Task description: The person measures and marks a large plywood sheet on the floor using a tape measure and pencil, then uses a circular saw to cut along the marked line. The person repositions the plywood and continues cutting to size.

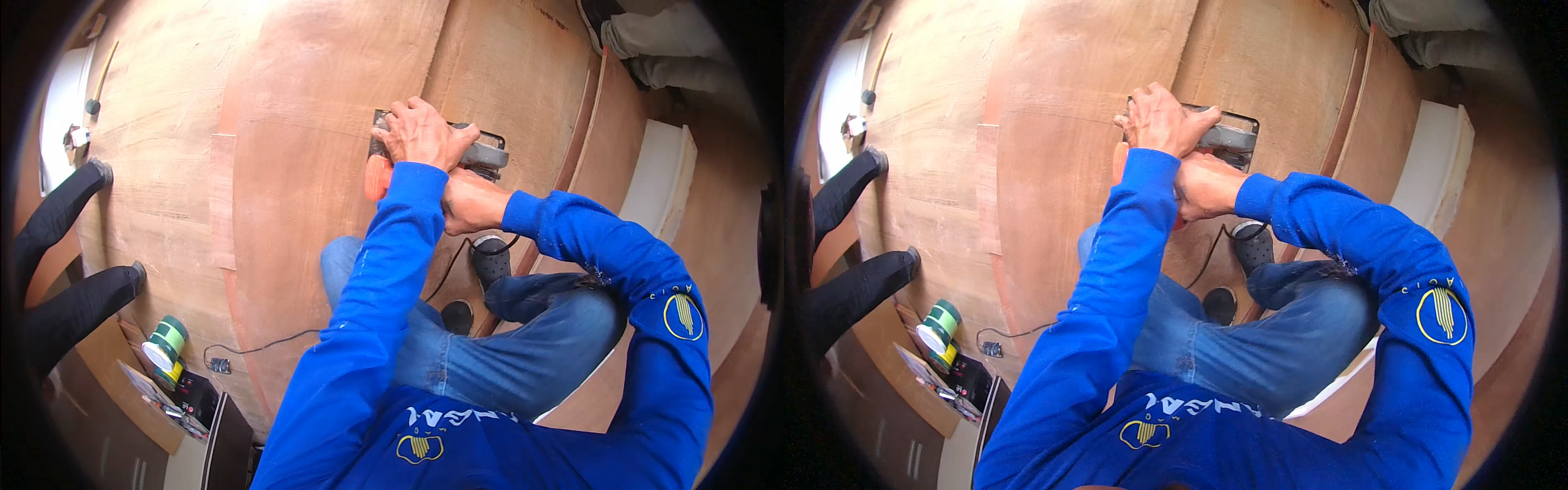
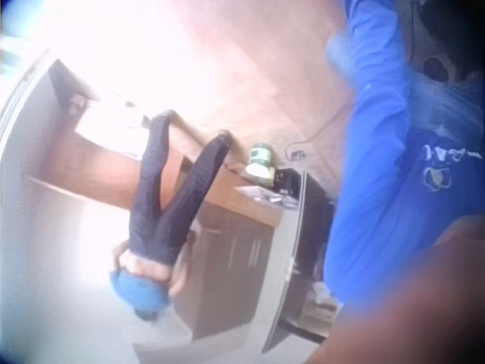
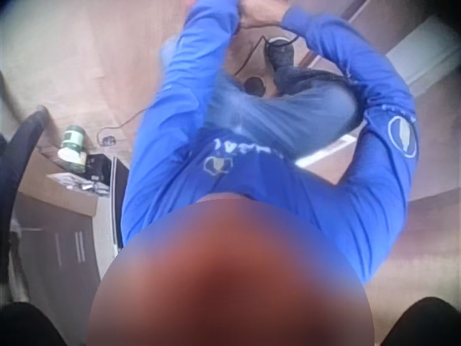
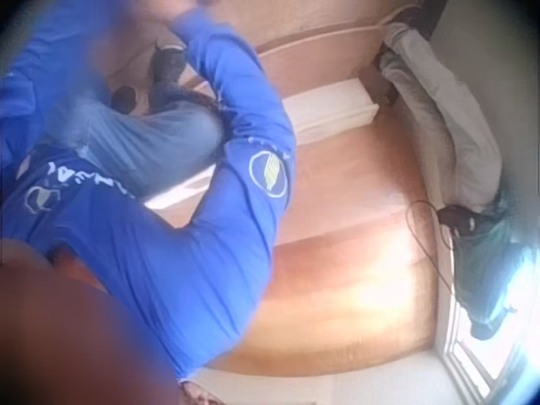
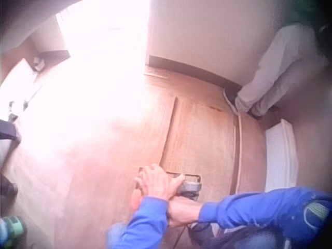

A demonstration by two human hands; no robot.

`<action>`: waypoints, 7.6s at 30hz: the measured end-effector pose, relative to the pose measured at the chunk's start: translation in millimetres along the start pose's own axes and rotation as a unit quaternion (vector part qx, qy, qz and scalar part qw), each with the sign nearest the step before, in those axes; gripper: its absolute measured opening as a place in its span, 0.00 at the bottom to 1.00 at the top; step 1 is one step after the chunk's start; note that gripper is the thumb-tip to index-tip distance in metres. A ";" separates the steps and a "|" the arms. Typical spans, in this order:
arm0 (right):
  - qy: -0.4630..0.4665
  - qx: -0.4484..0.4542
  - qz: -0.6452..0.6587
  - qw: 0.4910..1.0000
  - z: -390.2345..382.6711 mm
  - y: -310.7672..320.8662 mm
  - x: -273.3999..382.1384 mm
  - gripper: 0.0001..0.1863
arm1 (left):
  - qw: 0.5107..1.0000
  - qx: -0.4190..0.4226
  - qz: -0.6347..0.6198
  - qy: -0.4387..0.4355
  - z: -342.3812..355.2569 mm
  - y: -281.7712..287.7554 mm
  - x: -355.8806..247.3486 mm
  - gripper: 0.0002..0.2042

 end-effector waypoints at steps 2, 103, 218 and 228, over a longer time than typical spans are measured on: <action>-0.024 0.006 -0.025 0.999 -5.5 0.8 7.6 0.25 | 0.999 0.010 -0.036 -0.004 -7.2 5.1 3.0 0.46; -0.099 -0.122 0.132 0.979 -30.6 -47.5 8.9 0.24 | 0.990 -0.113 -0.019 0.077 -65.0 -9.4 30.1 0.40; -0.069 -0.117 0.123 0.983 -6.6 -48.1 19.2 0.23 | 0.975 -0.040 -0.181 0.120 -124.2 -115.5 205.4 0.26; -0.068 -0.137 0.132 0.979 -6.4 -48.1 18.8 0.16 | 0.965 -0.062 -0.220 0.124 -128.6 -115.5 204.0 0.25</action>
Point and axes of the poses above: each hand's wrist, its own z-axis towards the middle knuckle, its own y-axis out of the back of the hand, x = y × z, the point moved 6 cm from there along z, towards the middle knuckle, and after that the axes turned 3 degrees about y, right-handed, at the moved point
